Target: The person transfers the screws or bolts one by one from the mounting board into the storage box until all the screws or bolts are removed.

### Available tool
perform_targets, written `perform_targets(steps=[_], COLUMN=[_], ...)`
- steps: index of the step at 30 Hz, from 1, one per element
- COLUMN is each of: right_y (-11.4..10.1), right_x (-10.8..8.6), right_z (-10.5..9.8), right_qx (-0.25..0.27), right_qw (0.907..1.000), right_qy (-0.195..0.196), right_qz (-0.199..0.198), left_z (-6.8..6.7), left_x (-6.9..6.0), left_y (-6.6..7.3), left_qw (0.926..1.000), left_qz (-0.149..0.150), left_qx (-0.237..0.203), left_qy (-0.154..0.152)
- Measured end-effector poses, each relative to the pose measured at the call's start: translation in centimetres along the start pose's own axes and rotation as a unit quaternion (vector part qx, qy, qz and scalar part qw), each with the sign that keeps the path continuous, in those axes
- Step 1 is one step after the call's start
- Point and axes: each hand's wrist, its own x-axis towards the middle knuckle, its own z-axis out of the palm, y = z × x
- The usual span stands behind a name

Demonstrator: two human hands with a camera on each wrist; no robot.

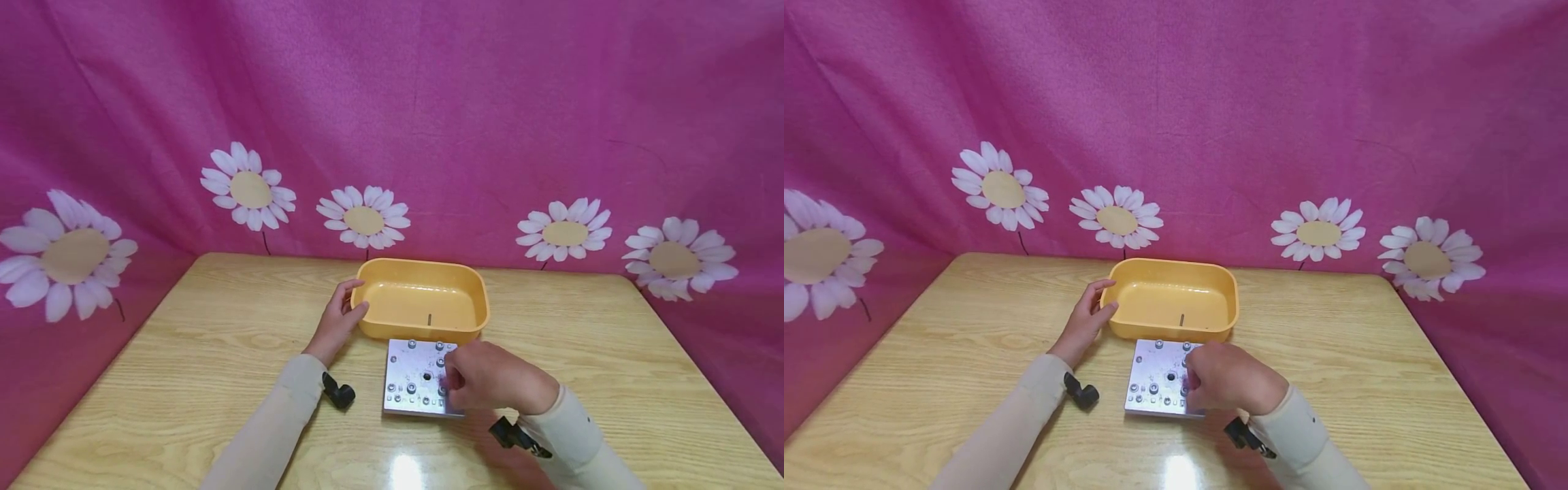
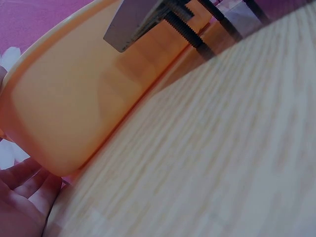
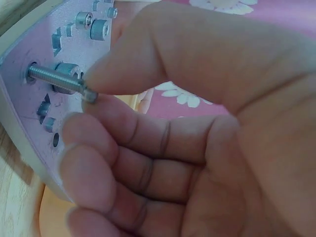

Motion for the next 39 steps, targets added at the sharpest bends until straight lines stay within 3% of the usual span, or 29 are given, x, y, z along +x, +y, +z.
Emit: perform_targets(steps=[6, 13, 24, 32, 39], right_y=[-0.1, 0.6, 0.9, 0.9, 0.9], right_x=[0.1, -0.5, -1.8, -1.6, -1.7], right_z=[-0.1, 0.2, 0.7, 0.4, 0.3], right_qx=[0.006, -0.009, -0.001, 0.016, 0.023], right_qw=[0.9999, 0.9989, 0.9952, 0.9967, 0.9947], right_qy=[-0.003, 0.027, 0.055, 0.044, 0.051], right_qz=[0.01, -0.036, -0.081, -0.067, -0.086], left_z=[0.0, 0.2, 0.9, 0.9, 0.9], left_x=[-0.1, -0.6, -2.0, -2.0, -1.8], left_y=[-0.1, -0.4, -0.4, -0.3, -0.4], left_qw=[0.9999, 0.9992, 0.9992, 0.9991, 0.9992], left_qz=[0.011, 0.032, 0.034, 0.036, 0.033], left_qx=[-0.004, -0.025, -0.014, -0.017, -0.018], left_qy=[0.001, -0.002, 0.015, 0.014, 0.012])
